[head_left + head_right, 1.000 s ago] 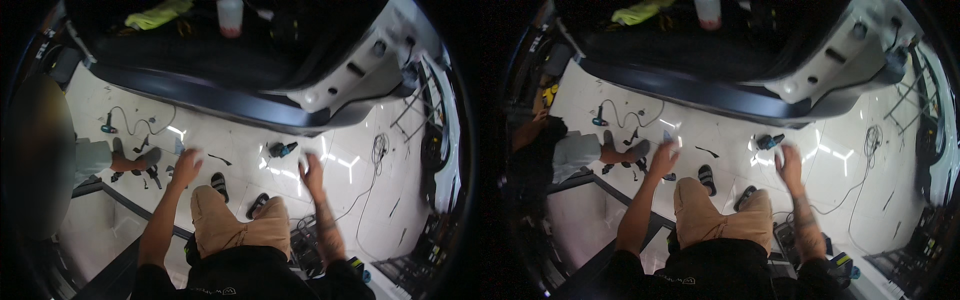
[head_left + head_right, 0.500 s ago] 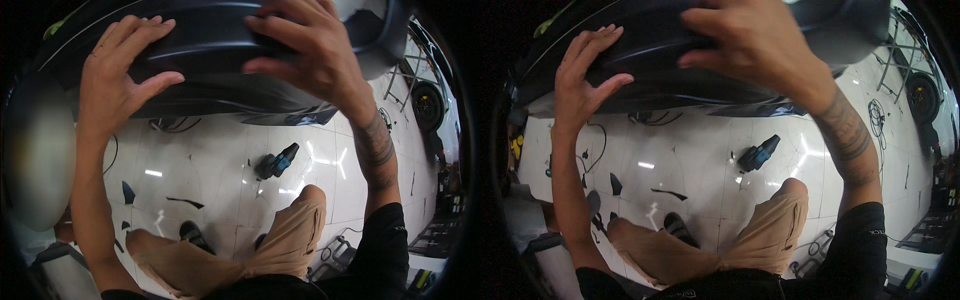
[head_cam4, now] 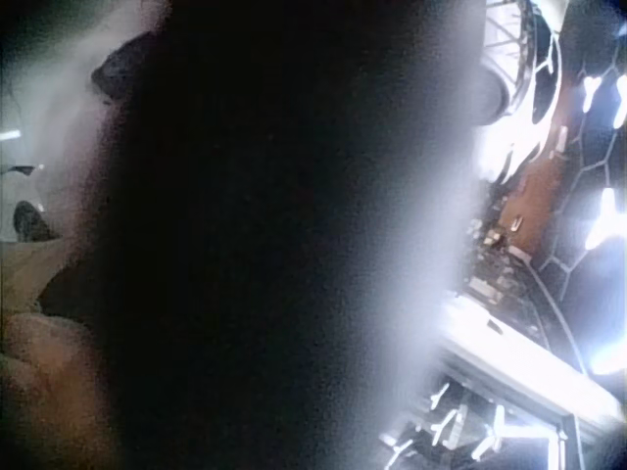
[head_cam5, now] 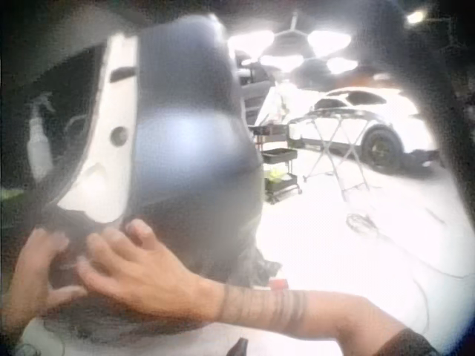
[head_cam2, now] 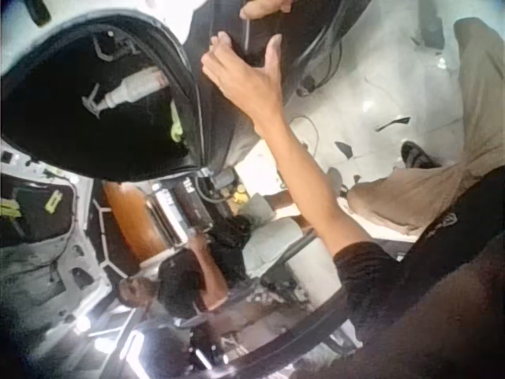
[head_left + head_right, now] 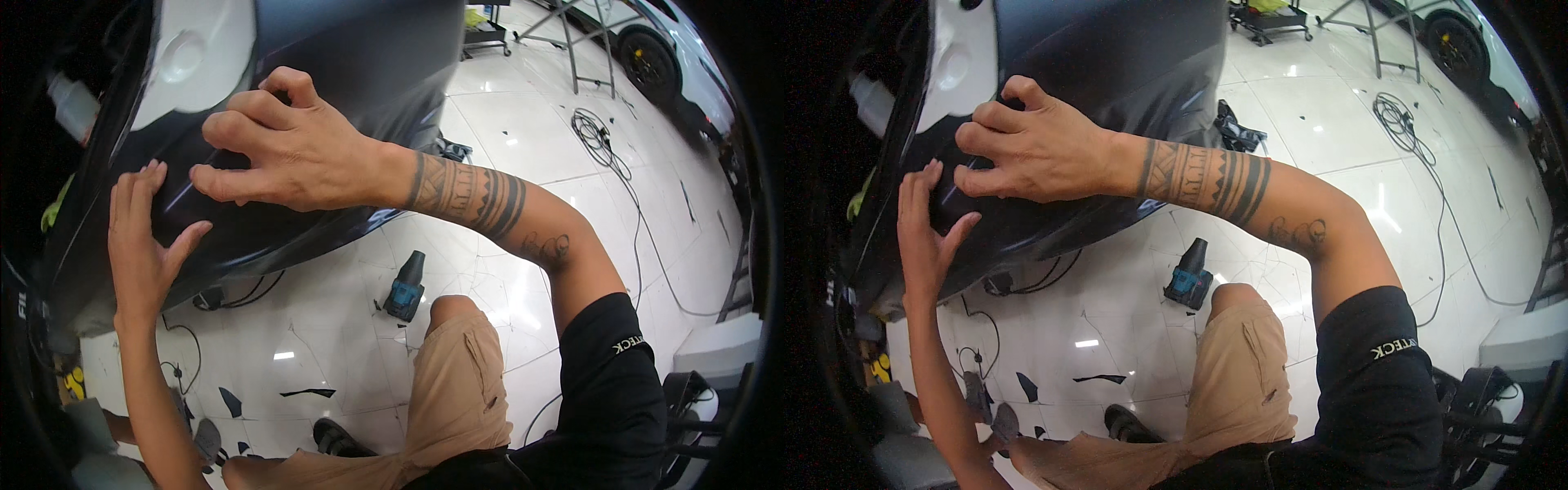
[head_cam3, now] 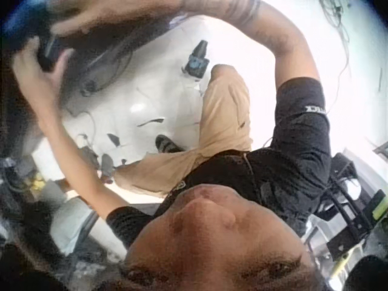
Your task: The person applies a matte black vinyl wrap to a car bumper using a heat gun, squeegee, and knife. They smooth the film, heat edges for adhesion, and trim excess material along the bumper contours.
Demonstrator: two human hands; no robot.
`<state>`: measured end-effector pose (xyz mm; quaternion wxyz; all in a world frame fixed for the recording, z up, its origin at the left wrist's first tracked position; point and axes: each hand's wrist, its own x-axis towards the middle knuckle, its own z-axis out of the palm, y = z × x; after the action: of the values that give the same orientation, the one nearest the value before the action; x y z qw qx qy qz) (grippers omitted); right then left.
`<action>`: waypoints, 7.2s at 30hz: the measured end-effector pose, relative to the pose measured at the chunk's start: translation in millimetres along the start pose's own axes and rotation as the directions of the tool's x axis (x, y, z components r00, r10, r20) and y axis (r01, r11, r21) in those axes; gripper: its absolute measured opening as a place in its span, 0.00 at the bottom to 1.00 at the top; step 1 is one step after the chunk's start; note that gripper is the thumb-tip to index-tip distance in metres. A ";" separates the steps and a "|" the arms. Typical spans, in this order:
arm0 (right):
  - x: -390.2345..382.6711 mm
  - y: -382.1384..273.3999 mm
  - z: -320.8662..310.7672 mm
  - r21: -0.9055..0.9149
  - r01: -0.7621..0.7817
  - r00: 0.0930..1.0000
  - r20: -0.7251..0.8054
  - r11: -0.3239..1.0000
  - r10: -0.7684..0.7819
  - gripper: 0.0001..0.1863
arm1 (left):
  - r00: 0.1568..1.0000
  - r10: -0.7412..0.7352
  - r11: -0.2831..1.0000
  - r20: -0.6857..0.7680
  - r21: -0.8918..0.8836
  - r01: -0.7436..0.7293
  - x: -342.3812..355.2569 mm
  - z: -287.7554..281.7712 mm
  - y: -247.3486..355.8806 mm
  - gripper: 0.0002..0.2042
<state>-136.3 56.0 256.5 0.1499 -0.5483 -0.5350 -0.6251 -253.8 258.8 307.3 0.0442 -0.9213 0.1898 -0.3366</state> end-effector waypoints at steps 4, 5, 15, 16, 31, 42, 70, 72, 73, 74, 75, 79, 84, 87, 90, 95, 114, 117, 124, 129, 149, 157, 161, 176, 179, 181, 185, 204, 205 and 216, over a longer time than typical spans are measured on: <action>-6.6 16.9 -18.5 0.017 -0.106 0.986 0.132 0.994 0.103 0.17 | 0.994 -0.080 0.995 0.076 0.073 0.074 8.7 -8.1 13.5 0.33; -11.4 24.4 -27.1 0.000 -0.098 0.979 0.178 0.995 0.096 0.17 | 0.997 -0.050 0.995 0.061 0.086 0.045 13.0 -3.5 16.6 0.33; -71.2 91.9 -65.4 -0.117 -0.025 0.959 0.276 0.993 0.057 0.18 | 0.999 -0.017 0.979 -0.041 0.204 0.025 35.4 18.8 45.6 0.29; -73.1 96.9 -66.0 -0.085 -0.011 0.977 0.210 0.996 0.029 0.16 | 0.999 -0.032 0.975 -0.041 0.218 0.040 36.6 20.2 47.7 0.29; -123.1 150.8 -86.9 -0.029 -0.235 0.925 0.302 0.972 0.232 0.21 | 0.981 0.100 0.914 -0.166 0.405 -0.024 47.7 33.9 69.9 0.30; -75.2 110.2 -78.5 0.032 -0.114 0.951 0.293 0.993 0.100 0.08 | 0.983 0.076 0.923 -0.170 0.386 -0.004 42.2 30.4 70.6 0.30; -94.8 27.8 -71.0 -0.199 -0.325 0.730 0.569 0.925 0.379 0.41 | 0.995 -0.063 0.942 -0.072 0.326 0.083 14.3 23.8 36.0 0.36; -102.0 32.7 -69.4 -0.233 -0.310 0.736 0.555 0.922 0.388 0.40 | 0.995 -0.053 0.935 -0.089 0.346 0.081 13.8 23.7 35.0 0.36; -107.5 33.8 -68.1 -0.251 -0.307 0.737 0.547 0.918 0.396 0.40 | 0.994 -0.043 0.932 -0.098 0.356 0.075 12.1 25.1 34.1 0.37; -110.1 35.7 -68.6 -0.240 -0.346 0.720 0.552 0.907 0.421 0.40 | 0.994 -0.030 0.929 -0.107 0.365 0.067 10.9 26.6 33.6 0.37; -113.1 36.5 -64.6 -0.221 -0.358 0.734 0.535 0.907 0.420 0.39 | 0.993 -0.016 0.926 -0.116 0.373 0.058 10.4 27.6 33.5 0.37; -133.2 50.9 -72.5 -0.217 -0.384 0.740 0.509 0.898 0.439 0.39 | 0.989 0.016 0.908 -0.146 0.417 0.046 11.3 36.5 34.5 0.37; -147.2 68.8 -82.1 -0.296 -0.362 0.740 0.485 0.884 0.466 0.39 | 0.991 -0.067 0.879 -0.113 0.464 0.112 7.9 35.6 33.3 0.36; -163.5 87.1 -89.3 -0.299 -0.367 0.748 0.468 0.881 0.470 0.41 | 0.992 -0.056 0.871 -0.114 0.479 0.104 7.6 38.0 29.9 0.35; -170.0 93.6 -95.5 -0.263 -0.400 0.766 0.430 0.878 0.478 0.42 | 0.993 -0.011 0.897 -0.117 0.438 0.062 10.0 29.9 34.5 0.35; -182.8 94.4 -97.3 -0.236 -0.535 0.678 0.454 0.812 0.578 0.44 | 0.990 -0.003 0.898 -0.144 0.435 0.066 14.5 37.1 38.4 0.36; -102.9 -42.7 -45.5 0.078 -0.802 0.544 0.507 0.593 0.669 0.44 | 0.840 -0.080 0.929 -0.537 0.267 0.258 -2.0 72.2 48.7 0.37; -100.8 -65.5 -39.3 0.021 -0.806 0.502 0.553 0.591 0.665 0.48 | 0.835 -0.070 0.926 -0.546 0.277 0.258 -4.5 78.4 48.2 0.37; -105.8 -86.5 -37.2 0.038 -0.840 0.465 0.566 0.542 0.681 0.50 | 0.798 -0.147 0.930 -0.584 0.192 0.313 -10.4 82.9 58.7 0.34; -114.9 -86.8 -31.9 0.009 -0.821 0.482 0.549 0.571 0.683 0.52 | 0.759 -0.222 0.923 -0.612 0.119 0.367 -10.7 75.6 66.9 0.34; -215.0 -143.3 -8.4 0.582 0.646 -0.097 0.705 -0.495 0.702 0.18 | 0.947 -0.084 0.929 -0.309 0.321 0.187 -15.9 39.8 42.9 0.29; -237.7 -107.4 0.0 0.450 0.802 -0.007 0.665 -0.393 0.747 0.36 | 0.939 -0.111 0.920 -0.326 0.324 0.222 -9.9 43.6 48.3 0.31; -234.3 -114.4 11.2 0.476 0.832 -0.185 0.721 -0.284 0.668 0.37 | 0.938 -0.131 0.917 -0.322 0.320 0.238 -12.5 47.9 47.8 0.30; -241.8 -89.2 12.2 0.720 0.650 -0.375 0.582 -0.243 0.722 0.35 | 0.931 -0.012 0.935 -0.365 0.326 0.140 -13.8 51.4 38.6 0.33; -242.7 -74.3 13.8 0.819 0.521 -0.563 0.543 -0.242 0.623 0.39 | 0.921 -0.035 0.938 -0.389 0.305 0.165 -13.0 55.0 44.9 0.33; -247.2 -71.1 20.7 0.823 0.512 -0.557 0.536 -0.246 0.634 0.41 | 0.917 -0.053 0.927 -0.394 0.323 0.192 -17.6 52.9 40.6 0.32; -263.1 -58.0 17.7 0.881 0.381 -0.569 0.462 -0.280 0.680 0.43 | 0.914 -0.034 0.943 -0.405 0.289 0.163 -21.0 51.1 30.3 0.31; -249.2 -83.4 41.8 0.932 0.233 -0.844 0.335 -0.277 0.418 0.39 | 0.871 -0.160 0.954 -0.465 0.155 0.258 -10.7 58.9 47.0 0.29; -275.8 -93.6 29.6 0.915 0.172 -0.842 0.330 -0.366 0.428 0.37 | 0.874 -0.167 0.952 -0.456 0.155 0.262 -10.3 57.4 50.9 0.28; -453.2 74.4 -70.4 -0.685 -0.645 -0.519 0.069 -0.337 0.852 0.15 | 0.865 0.008 0.940 -0.501 0.298 0.164 14.3 59.2 59.6 0.42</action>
<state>44.7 -212.1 -77.0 0.3072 -0.9194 0.2360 -0.0676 -225.2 195.6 257.9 0.1343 -0.7902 0.0977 -0.5899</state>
